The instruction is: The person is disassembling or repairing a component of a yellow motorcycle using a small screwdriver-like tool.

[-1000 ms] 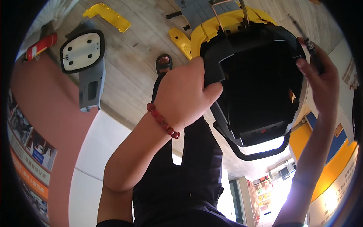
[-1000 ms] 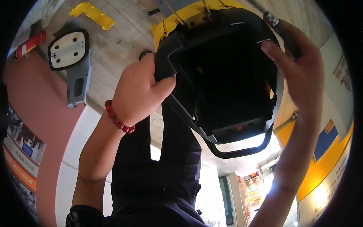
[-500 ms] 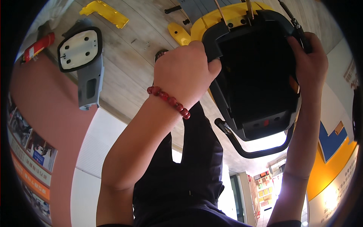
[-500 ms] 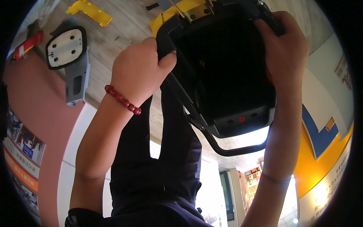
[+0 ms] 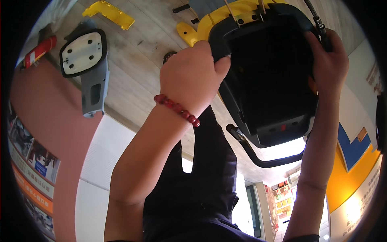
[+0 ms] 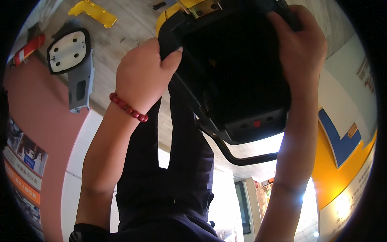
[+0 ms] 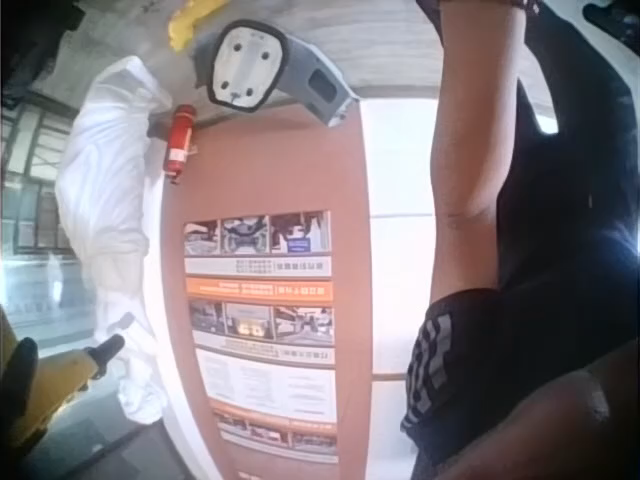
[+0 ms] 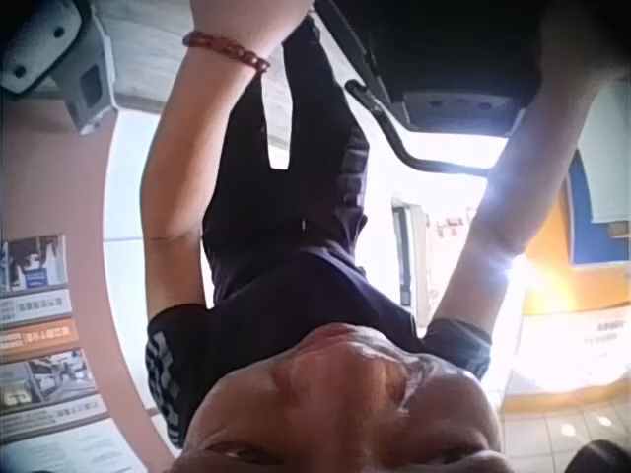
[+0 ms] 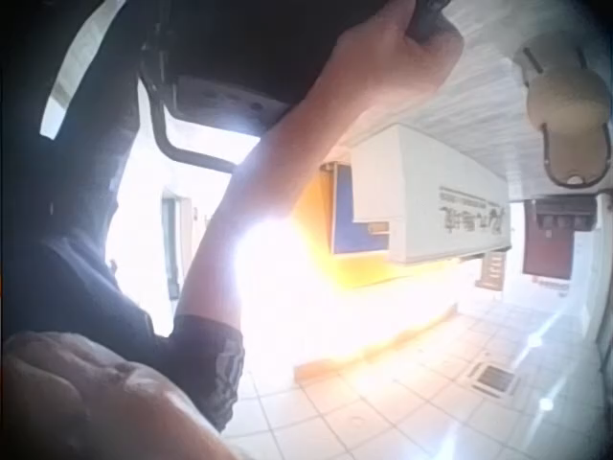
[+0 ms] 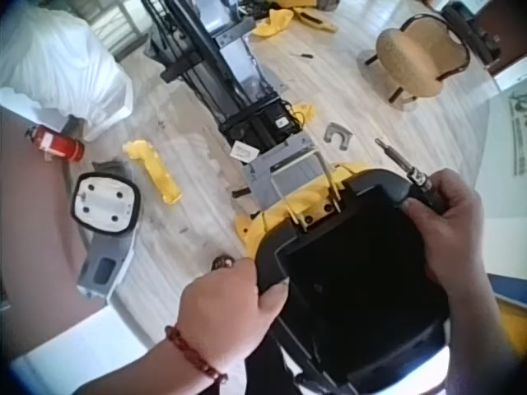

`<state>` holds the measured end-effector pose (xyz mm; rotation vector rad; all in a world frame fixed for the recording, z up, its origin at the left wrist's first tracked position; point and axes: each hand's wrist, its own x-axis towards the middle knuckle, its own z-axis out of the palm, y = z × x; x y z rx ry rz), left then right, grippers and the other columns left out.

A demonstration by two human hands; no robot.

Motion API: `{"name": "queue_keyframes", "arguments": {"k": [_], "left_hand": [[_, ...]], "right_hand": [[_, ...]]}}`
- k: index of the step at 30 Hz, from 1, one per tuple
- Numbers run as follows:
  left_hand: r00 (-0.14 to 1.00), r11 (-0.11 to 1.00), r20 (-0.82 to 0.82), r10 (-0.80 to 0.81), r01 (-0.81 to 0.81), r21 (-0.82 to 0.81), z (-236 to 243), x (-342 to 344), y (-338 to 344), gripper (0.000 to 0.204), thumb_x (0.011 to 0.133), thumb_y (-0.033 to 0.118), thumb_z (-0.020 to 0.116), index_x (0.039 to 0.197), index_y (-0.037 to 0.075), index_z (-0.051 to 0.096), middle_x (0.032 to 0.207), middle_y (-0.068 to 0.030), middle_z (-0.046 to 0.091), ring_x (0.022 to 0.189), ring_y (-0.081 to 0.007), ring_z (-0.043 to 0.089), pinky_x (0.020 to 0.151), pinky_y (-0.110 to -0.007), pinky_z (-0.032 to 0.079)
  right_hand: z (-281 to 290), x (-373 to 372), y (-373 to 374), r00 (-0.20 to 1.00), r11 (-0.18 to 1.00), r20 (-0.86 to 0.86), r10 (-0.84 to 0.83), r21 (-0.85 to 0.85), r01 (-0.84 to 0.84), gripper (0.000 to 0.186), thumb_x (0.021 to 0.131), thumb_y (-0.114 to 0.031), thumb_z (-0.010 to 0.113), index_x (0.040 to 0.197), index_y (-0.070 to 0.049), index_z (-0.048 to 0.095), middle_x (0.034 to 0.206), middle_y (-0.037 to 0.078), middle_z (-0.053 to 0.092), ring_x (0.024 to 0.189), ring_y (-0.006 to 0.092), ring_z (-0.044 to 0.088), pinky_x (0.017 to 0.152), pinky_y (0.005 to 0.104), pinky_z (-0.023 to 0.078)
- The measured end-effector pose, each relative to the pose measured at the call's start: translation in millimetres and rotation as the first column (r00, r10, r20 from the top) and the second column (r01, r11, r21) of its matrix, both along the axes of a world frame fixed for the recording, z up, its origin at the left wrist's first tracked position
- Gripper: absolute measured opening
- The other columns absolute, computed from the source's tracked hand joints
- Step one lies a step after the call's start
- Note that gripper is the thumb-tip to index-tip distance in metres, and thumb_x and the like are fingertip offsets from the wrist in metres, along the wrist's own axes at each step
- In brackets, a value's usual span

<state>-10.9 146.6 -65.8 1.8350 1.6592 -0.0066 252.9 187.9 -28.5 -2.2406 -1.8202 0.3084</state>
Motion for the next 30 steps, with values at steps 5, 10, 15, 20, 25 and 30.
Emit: {"name": "queue_keyframes", "arguments": {"k": [5, 10, 15, 20, 25, 30], "left_hand": [[0.998, 0.996, 0.009, 0.062, -0.061, -0.07, -3.4, 0.0, -2.3, 0.041, 0.09, 0.041, 0.063, 0.081, 0.001, 0.065, 0.072, -0.018, 0.068, 0.069, -0.0351, 0.069, 0.064, -0.043, 0.056], [0.996, 0.993, -0.044, 0.073, -0.077, -0.093, 0.5, 7.3, 1.6, 0.044, 0.09, 0.043, 0.06, 0.083, 0.0, 0.066, 0.076, -0.0205, 0.068, 0.074, -0.0376, 0.069, 0.067, -0.046, 0.056], [0.998, 0.985, -0.032, 0.049, -0.054, -0.161, -3.1, 3.8, 9.7, 0.046, 0.092, 0.041, 0.056, 0.09, -0.003, 0.067, 0.085, -0.0251, 0.069, 0.085, -0.0434, 0.066, 0.077, -0.049, 0.054], [0.995, 0.984, 0.077, 0.055, -0.041, -0.173, -4.6, -2.1, 9.5, 0.044, 0.093, 0.04, 0.056, 0.096, -0.003, 0.068, 0.088, -0.0257, 0.069, 0.089, -0.0447, 0.065, 0.079, -0.049, 0.052], [0.995, 0.991, 0.096, 0.009, 0.004, -0.134, -4.9, -0.5, 14.5, 0.041, 0.094, 0.037, 0.057, 0.098, -0.003, 0.067, 0.09, -0.0252, 0.069, 0.088, -0.0444, 0.065, 0.077, -0.047, 0.051], [0.998, 0.981, 0.046, -0.046, 0.054, -0.189, -2.7, -3.7, 19.3, 0.04, 0.096, 0.034, 0.055, 0.096, -0.005, 0.065, 0.085, -0.0246, 0.068, 0.084, -0.044, 0.064, 0.073, -0.045, 0.049]], "right_hand": [[-2.3, -3.7, -2.2, 0.996, 0.998, -0.056, -0.065, -0.011, 0.064, 0.031, 0.085, -0.03, 0.076, 0.104, -0.006, 0.069, 0.077, 0.005, 0.066, 0.074, 0.0094, 0.058, 0.071, 0.027, 0.046], [-4.5, -10.3, 9.3, 0.986, 1.0, -0.168, -0.021, -0.015, 0.018, 0.031, 0.086, -0.029, 0.075, 0.103, -0.004, 0.069, 0.082, 0.007, 0.068, 0.077, 0.0128, 0.061, 0.075, 0.0298, 0.048], [7.2, 12.1, -10.9, 0.962, 0.983, -0.244, -0.124, 0.102, 0.152, 0.03, 0.091, -0.032, 0.07, 0.107, -0.007, 0.072, 0.084, 0.006, 0.068, 0.079, 0.0125, 0.06, 0.078, 0.0295, 0.048], [67.8, 37.0, -114.0, 0.761, 0.794, -0.242, -0.602, -0.078, 0.603, 0.034, 0.099, -0.033, 0.057, 0.114, -0.007, 0.073, 0.066, -0.003, 0.049, 0.064, 0.0069, 0.047, 0.063, 0.0267, 0.037], [47.0, -16.2, -210.0, 0.486, 0.531, -0.28, -0.828, -0.109, 0.84, 0.028, 0.097, -0.019, 0.06, 0.12, -0.006, 0.069, 0.077, 0.003, 0.058, 0.073, 0.012, 0.055, 0.068, 0.0273, 0.043], [11.9, -53.0, -238.2, 0.565, 0.562, -0.161, -0.809, 0.067, 0.824, 0.043, 0.089, -0.006, 0.067, 0.131, -0.005, 0.06, 0.103, 0.014, 0.064, 0.094, 0.0251, 0.062, 0.075, 0.0342, 0.049]]}}
